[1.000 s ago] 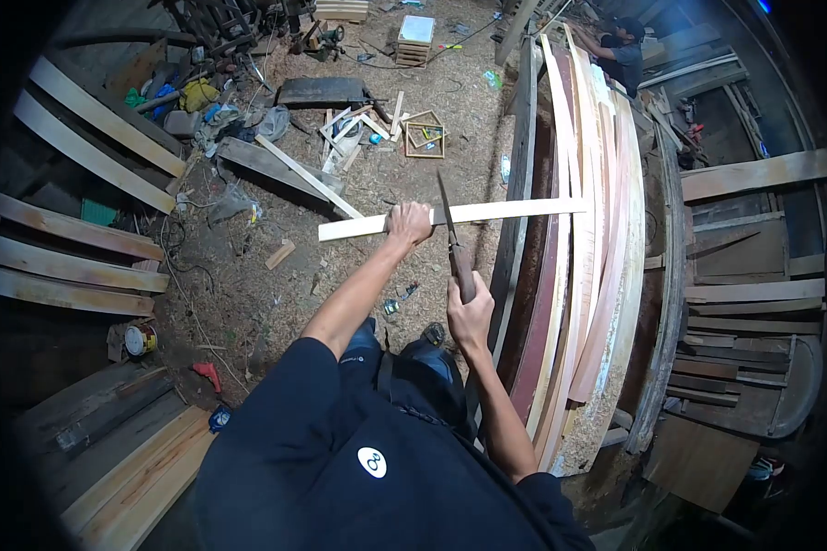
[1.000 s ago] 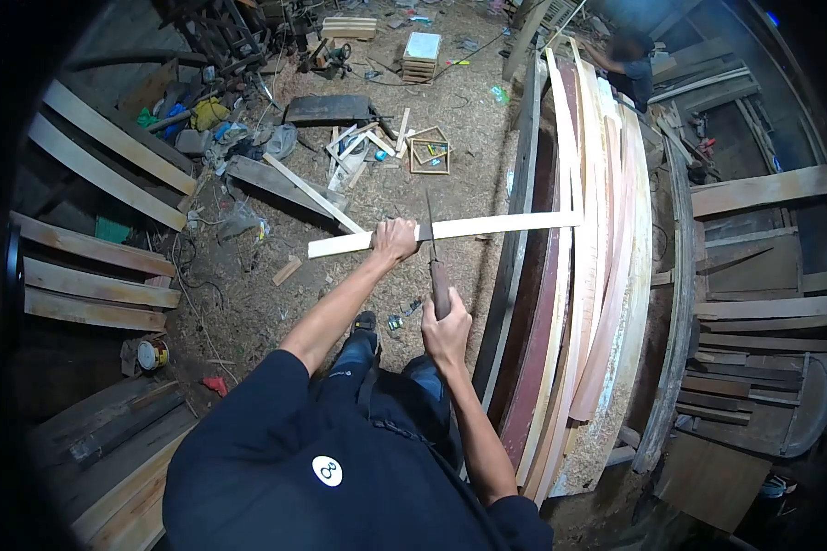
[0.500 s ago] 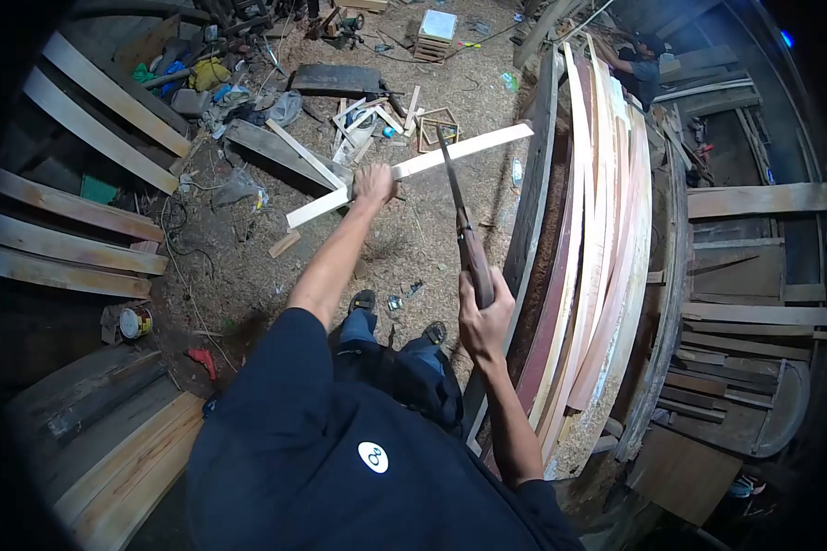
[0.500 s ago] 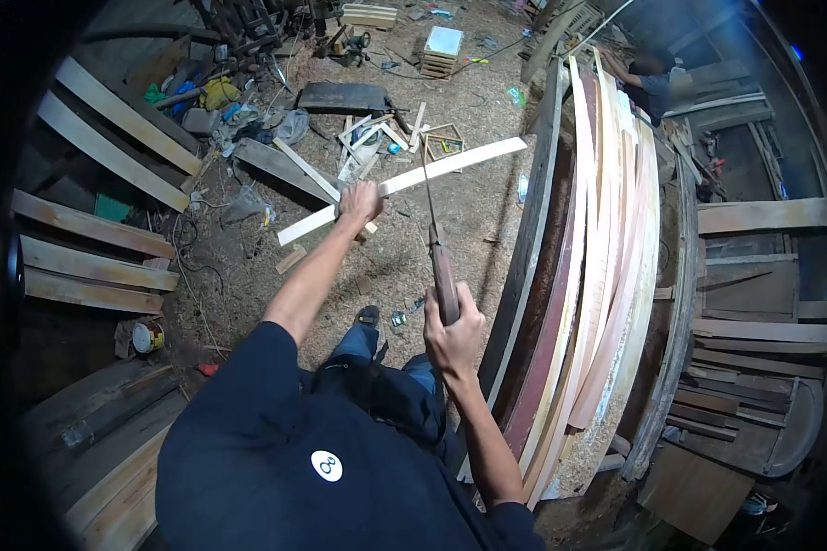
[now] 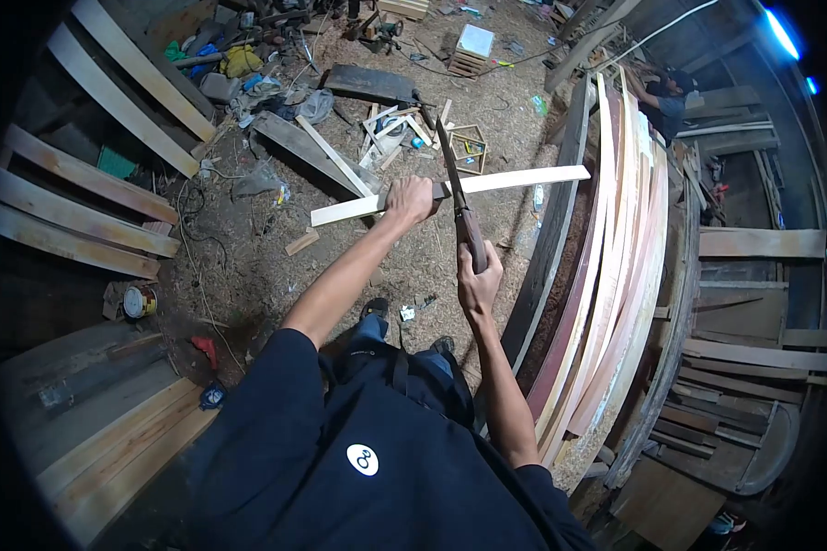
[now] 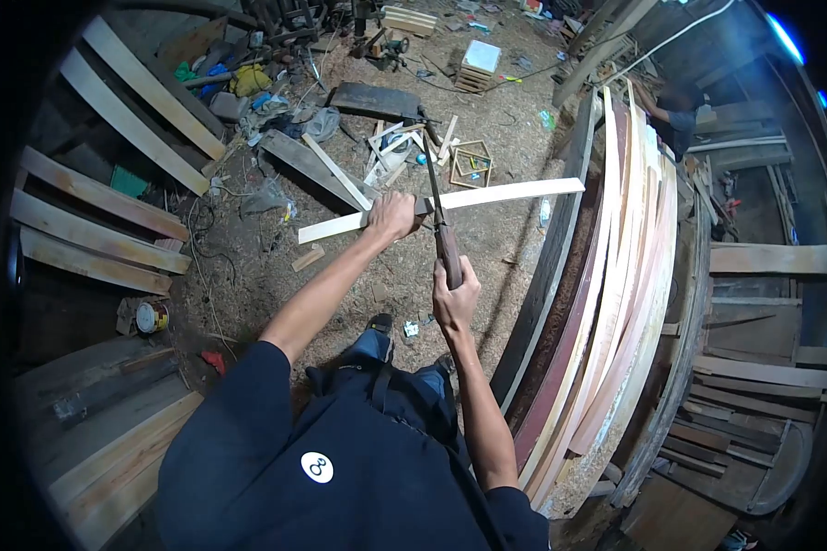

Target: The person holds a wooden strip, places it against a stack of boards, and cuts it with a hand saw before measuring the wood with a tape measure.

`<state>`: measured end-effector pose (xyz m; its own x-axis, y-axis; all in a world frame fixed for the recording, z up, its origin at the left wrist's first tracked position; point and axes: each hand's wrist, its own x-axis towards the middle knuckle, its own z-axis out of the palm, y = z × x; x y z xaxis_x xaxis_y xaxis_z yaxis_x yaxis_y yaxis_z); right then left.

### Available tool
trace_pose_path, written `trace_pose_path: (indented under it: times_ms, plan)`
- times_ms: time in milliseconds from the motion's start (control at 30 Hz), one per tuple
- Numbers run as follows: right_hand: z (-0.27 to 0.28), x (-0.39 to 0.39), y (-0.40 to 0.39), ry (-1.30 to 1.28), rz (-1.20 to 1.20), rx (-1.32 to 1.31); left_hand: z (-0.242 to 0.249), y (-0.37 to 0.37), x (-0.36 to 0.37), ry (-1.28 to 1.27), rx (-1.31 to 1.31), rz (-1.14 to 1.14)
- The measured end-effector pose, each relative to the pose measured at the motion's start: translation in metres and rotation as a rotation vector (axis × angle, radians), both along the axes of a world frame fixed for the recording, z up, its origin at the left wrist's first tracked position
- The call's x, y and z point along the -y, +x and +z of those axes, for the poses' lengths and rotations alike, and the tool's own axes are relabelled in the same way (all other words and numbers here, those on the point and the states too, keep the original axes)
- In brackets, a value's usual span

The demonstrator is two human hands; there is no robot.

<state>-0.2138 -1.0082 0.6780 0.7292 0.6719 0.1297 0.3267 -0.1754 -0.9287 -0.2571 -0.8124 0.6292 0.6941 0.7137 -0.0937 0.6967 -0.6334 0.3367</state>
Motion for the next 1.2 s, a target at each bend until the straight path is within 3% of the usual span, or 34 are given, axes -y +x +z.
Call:
trace_pose_path:
  times_ms: [333,400,467,533,600,633,767,867,933,1033,1133,1200]
  plan:
    - [-0.014,0.008,-0.003,-0.082,-0.004,-0.064,-0.007,0.0,0.005,-0.049,-0.008,0.014]
    - [-0.017,0.009,-0.004,-0.016,-0.011,0.025,-0.008,0.003,0.006,-0.055,-0.022,0.009]
    - [-0.02,0.006,-0.006,0.004,-0.02,0.165,-0.013,0.007,0.005,-0.116,-0.025,0.081]
    - [-0.008,0.008,-0.005,-0.059,0.018,0.061,-0.006,0.009,-0.007,-0.21,-0.091,0.087]
    - [-0.012,0.036,-0.005,-0.069,0.095,0.077,-0.002,0.002,-0.024,-0.466,-0.01,0.314]
    - [0.0,0.051,-0.013,-0.144,0.084,0.073,0.0,-0.005,-0.027,-0.318,-0.009,0.244]
    - [0.018,0.073,-0.026,-0.138,0.086,0.011,-0.029,-0.01,-0.014,-0.344,-0.057,0.146]
    - [0.025,0.079,-0.025,-0.143,0.057,-0.002,-0.02,-0.002,-0.013,-0.364,-0.088,0.127]
    - [0.029,0.079,-0.028,-0.074,0.043,0.086,-0.006,0.006,-0.01,-0.331,-0.068,0.137]
    - [0.035,0.094,-0.038,0.029,0.081,0.081,0.006,0.005,-0.007,-0.037,-0.033,0.051]
    - [0.056,0.095,-0.039,0.164,0.141,0.183,0.008,-0.006,-0.022,-0.01,-0.012,0.078]
    - [0.059,0.086,-0.035,0.136,0.148,0.085,0.008,-0.009,-0.02,0.003,-0.003,0.045]
